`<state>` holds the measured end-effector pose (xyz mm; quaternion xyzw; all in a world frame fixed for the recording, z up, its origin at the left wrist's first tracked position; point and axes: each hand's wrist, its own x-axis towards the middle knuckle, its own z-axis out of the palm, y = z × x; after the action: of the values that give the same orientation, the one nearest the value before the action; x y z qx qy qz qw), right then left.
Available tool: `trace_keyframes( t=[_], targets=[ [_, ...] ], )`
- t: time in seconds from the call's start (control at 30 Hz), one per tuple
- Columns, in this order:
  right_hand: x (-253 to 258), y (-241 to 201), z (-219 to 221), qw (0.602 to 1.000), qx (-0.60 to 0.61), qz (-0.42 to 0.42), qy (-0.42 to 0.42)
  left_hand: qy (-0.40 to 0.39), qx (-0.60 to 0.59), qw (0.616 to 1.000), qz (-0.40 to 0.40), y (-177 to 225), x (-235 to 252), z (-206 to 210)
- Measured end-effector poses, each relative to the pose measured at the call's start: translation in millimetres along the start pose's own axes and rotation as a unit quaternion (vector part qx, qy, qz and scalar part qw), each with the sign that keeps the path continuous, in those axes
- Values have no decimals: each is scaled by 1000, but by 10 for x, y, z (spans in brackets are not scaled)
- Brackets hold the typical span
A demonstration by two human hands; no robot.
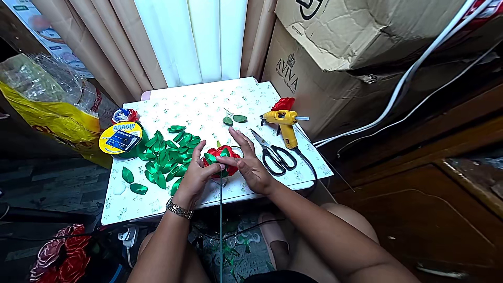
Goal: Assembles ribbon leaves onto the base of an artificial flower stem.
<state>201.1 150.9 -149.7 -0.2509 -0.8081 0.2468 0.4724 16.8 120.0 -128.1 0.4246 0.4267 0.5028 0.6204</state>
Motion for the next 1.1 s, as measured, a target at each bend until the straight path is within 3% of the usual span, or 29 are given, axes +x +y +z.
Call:
trace_keyframes(
  t=[0.33, 0.43, 0.67, 0.93, 1.1],
  targets=[
    [-13, -99, 55, 982, 142, 124, 5, -5, 8, 1000, 4, 7, 0, 13],
    [-9, -84, 88, 993, 98, 69, 24, -5, -10, 1000, -3, 14, 3, 22],
    [50, -116, 74, 992, 75, 82, 54, -3, -106, 994, 2, -12, 32, -27],
    [95, -145, 40, 990, 6, 106, 94, 27, -49, 998, 10, -45, 47, 42],
    [110, -115, -18, 990, -49, 108, 78, -4, -56, 998, 29, -66, 54, -8]
  ],
)
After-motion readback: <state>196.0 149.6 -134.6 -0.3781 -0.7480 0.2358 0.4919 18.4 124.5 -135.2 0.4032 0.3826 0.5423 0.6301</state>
